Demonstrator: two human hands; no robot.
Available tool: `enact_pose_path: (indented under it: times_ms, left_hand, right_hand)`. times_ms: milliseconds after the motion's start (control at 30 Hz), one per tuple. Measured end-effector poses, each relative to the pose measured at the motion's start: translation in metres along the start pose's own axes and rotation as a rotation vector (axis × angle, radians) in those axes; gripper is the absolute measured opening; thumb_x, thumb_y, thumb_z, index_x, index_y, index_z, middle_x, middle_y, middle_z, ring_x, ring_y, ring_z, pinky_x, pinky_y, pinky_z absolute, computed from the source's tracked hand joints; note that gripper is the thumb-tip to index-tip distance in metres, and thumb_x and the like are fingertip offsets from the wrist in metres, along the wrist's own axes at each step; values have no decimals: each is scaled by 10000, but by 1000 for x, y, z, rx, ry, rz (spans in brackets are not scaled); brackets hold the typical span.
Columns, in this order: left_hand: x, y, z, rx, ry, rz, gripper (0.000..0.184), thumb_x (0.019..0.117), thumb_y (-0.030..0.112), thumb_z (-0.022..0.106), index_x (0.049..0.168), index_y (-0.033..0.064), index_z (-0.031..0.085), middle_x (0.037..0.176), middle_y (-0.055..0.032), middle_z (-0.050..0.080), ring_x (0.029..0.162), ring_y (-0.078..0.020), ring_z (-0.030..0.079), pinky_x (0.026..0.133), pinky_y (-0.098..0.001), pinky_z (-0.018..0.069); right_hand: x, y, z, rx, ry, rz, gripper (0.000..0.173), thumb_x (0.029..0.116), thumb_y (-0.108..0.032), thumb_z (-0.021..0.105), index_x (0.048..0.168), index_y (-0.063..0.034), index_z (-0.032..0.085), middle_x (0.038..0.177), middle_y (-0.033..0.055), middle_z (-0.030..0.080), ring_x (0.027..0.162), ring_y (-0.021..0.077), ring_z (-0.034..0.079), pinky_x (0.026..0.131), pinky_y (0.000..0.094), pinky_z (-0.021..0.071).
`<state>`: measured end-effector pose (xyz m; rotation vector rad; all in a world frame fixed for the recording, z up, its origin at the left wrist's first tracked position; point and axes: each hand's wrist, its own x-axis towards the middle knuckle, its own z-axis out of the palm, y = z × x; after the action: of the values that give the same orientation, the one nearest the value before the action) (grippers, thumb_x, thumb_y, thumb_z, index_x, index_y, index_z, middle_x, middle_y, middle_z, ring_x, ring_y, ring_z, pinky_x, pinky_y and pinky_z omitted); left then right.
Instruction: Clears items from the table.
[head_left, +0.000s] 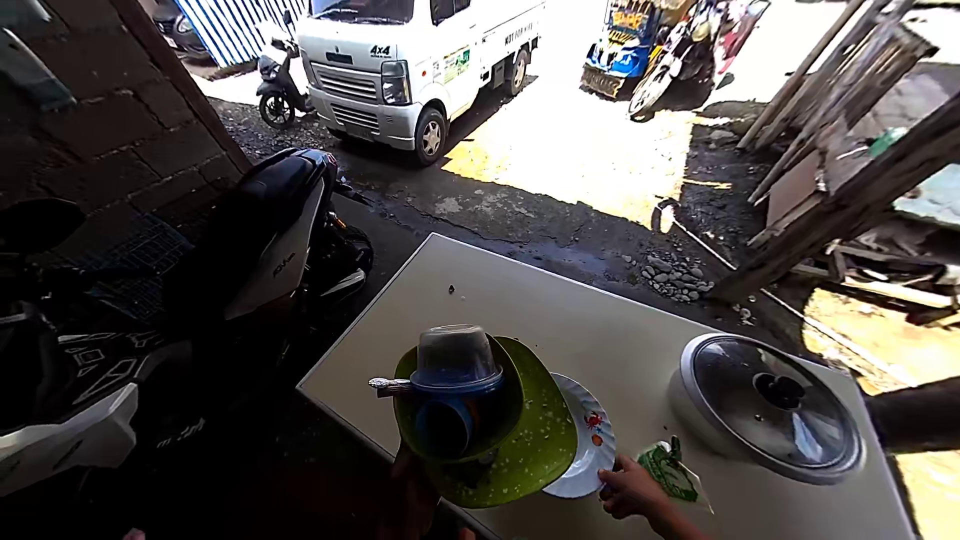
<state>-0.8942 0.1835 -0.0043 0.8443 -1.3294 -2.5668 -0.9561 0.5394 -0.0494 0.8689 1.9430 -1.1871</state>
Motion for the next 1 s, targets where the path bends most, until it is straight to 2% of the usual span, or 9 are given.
enact_pose_path:
  times_ms: [133, 200, 233, 300, 367, 500, 633, 767, 1000]
  left_hand:
    - [11, -27, 1, -32, -179, -68, 386, 934, 149, 434, 1313, 84, 471, 956, -4, 723, 834, -71, 709, 729, -266, 603]
    - [18, -39, 5, -94, -245, -112, 404, 905, 142, 504, 1303, 82, 475, 970, -23, 730, 855, -95, 721, 750, -291, 612]
    - [22, -46, 7, -126, -274, -137, 423, 886, 122, 521, 1304, 77, 471, 984, -34, 733, 876, -110, 726, 768, -305, 614]
    - [28, -59, 10, -154, -324, -179, 486, 866, 93, 526, 1344, 72, 438, 1017, -41, 729, 907, -116, 724, 796, -310, 611]
    - [33, -69, 15, -168, -347, -222, 488, 865, 63, 513, 1347, 71, 436, 1007, -57, 732, 894, -131, 728, 785, -317, 612]
    - [38, -76, 22, -94, -391, -290, 520, 893, 72, 495, 1401, 86, 381, 999, -50, 725, 875, -127, 725, 764, -306, 611]
    - [41, -79, 26, -58, -392, -345, 472, 946, 55, 430, 1413, 99, 374, 1004, -45, 720, 871, -125, 720, 759, -299, 607]
    - [42, -82, 29, -41, -415, -370, 459, 945, 65, 432, 1399, 109, 375, 982, -29, 720, 857, -116, 719, 746, -290, 605]
    - [54, -87, 31, -11, -527, -392, 491, 936, 107, 491, 1409, 107, 357, 1034, -32, 724, 910, -130, 723, 809, -315, 606]
  right_hand:
    - [-18, -4, -5, -322, 143, -120, 444, 1084, -310, 520, 1321, 65, 514, 926, 246, 679, 718, 341, 693, 699, 499, 583]
    - [-35, -9, -1, -80, 118, -243, 385, 1137, -306, 358, 1251, 28, 510, 777, 124, 632, 562, 196, 611, 555, 364, 537]
    - [-44, -14, 0, 124, 53, -266, 413, 1146, -331, 285, 1277, -1, 496, 830, 96, 663, 605, 158, 645, 571, 334, 558]
    - [-59, -17, 0, 455, -105, -295, 506, 1141, -389, 229, 1433, -45, 459, 1120, 118, 697, 910, 185, 715, 780, 389, 603]
    - [-58, -11, 0, 604, -193, -393, 407, 1130, -296, 283, 1424, -90, 472, 1168, 70, 715, 1031, 144, 713, 884, 353, 611]
    - [-50, -1, -3, 700, -205, -463, 411, 1041, -49, 418, 1448, -109, 434, 1139, 43, 735, 990, 114, 730, 856, 310, 625]
    - [-43, 13, -8, 789, -264, -456, 323, 1075, -84, 335, 1329, -96, 535, 1098, 62, 747, 985, 136, 734, 871, 329, 622]
    - [-36, 21, -10, 850, -286, -453, 284, 1047, -156, 396, 1142, -98, 658, 1006, 64, 769, 933, 131, 743, 858, 333, 622]
    - [-27, 37, -13, 853, -307, -502, 243, 1021, -132, 476, 1184, -116, 655, 1051, 55, 767, 966, 122, 737, 894, 329, 614]
